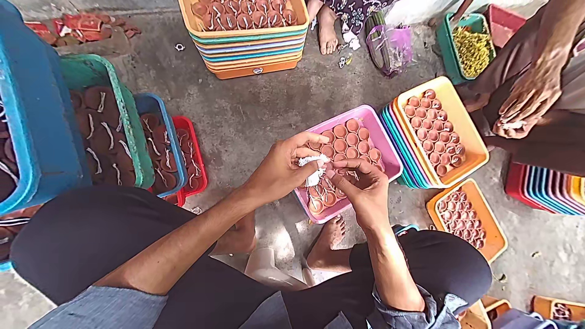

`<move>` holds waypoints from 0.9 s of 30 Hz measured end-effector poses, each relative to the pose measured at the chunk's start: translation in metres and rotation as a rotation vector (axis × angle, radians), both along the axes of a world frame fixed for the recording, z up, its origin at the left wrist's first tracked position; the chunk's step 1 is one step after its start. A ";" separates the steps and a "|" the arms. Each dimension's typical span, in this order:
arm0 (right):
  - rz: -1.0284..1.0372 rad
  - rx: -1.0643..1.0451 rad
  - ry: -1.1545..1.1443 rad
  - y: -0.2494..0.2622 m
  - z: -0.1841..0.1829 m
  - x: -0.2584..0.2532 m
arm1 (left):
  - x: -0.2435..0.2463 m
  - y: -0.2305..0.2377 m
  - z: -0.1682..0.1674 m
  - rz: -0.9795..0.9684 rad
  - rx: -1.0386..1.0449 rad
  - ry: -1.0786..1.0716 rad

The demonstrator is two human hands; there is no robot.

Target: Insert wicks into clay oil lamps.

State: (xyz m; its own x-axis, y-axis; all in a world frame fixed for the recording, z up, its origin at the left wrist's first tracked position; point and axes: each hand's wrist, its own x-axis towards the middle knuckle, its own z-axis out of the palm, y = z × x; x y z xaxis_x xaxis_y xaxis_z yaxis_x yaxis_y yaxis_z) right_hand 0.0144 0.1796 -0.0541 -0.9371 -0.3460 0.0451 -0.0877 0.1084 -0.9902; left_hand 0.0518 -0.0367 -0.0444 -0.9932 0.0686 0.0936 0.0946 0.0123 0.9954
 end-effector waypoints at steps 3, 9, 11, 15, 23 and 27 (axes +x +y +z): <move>-0.013 -0.060 0.077 -0.003 0.004 0.003 | 0.002 0.001 0.001 0.008 -0.024 0.015; 0.000 -0.123 0.099 -0.009 0.001 0.005 | 0.002 0.003 0.000 0.005 -0.002 0.053; -0.010 -0.133 0.098 -0.009 0.001 0.006 | 0.002 0.002 0.000 -0.008 0.020 0.054; -0.005 -0.149 0.108 -0.008 0.000 0.005 | 0.002 0.003 0.002 -0.036 0.036 0.051; -0.012 -0.142 0.123 -0.010 0.000 0.008 | 0.003 0.004 0.003 -0.042 0.042 0.021; -0.003 -0.146 0.122 -0.009 0.000 0.007 | 0.004 0.005 0.002 -0.030 0.042 0.017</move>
